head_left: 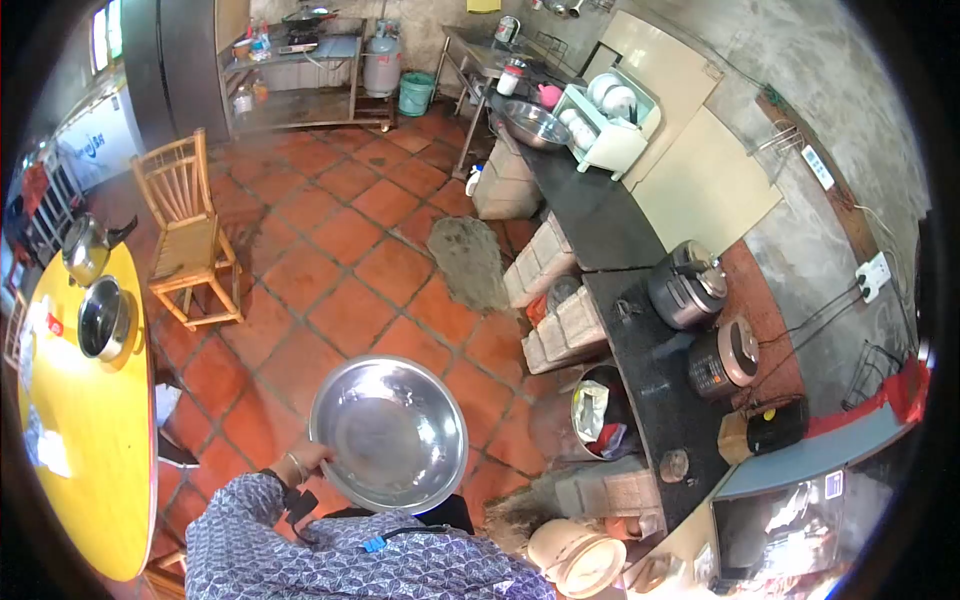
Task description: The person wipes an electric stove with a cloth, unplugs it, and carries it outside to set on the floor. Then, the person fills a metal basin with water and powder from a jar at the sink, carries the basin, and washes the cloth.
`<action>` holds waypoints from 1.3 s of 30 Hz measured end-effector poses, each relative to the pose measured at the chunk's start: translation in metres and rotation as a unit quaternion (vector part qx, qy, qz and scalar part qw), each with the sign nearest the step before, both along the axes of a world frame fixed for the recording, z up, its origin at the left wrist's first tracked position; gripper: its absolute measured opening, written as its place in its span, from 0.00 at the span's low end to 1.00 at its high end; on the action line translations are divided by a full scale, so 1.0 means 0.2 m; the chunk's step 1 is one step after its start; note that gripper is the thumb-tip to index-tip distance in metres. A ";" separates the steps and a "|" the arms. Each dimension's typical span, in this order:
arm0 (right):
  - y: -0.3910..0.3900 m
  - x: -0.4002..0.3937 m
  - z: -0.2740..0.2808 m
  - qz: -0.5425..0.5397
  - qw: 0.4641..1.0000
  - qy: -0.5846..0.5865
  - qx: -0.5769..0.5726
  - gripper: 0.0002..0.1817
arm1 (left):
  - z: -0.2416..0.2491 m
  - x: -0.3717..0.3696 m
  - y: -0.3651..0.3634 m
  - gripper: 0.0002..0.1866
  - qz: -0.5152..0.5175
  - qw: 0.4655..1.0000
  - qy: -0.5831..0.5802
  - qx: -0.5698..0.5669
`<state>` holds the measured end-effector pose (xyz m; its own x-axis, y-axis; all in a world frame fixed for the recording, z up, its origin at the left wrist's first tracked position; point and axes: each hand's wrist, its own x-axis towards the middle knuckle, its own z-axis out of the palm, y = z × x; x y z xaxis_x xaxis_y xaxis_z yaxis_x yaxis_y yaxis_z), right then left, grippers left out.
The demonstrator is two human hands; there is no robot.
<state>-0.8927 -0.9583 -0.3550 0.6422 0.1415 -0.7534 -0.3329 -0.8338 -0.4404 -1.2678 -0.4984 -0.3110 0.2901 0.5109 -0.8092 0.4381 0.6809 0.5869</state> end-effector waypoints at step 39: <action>4.32 1.77 -1.36 -0.702 0.272 0.652 0.089 0.07 | -0.04 0.67 3.05 0.08 0.365 0.929 -0.050 -0.041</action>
<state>-0.5386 -0.0940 -0.6275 -0.6396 0.5550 -0.5319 -0.2376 0.5153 0.8234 -1.1333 0.1115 -0.3195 -0.0335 0.5393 -0.8415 -0.2110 0.8192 0.5334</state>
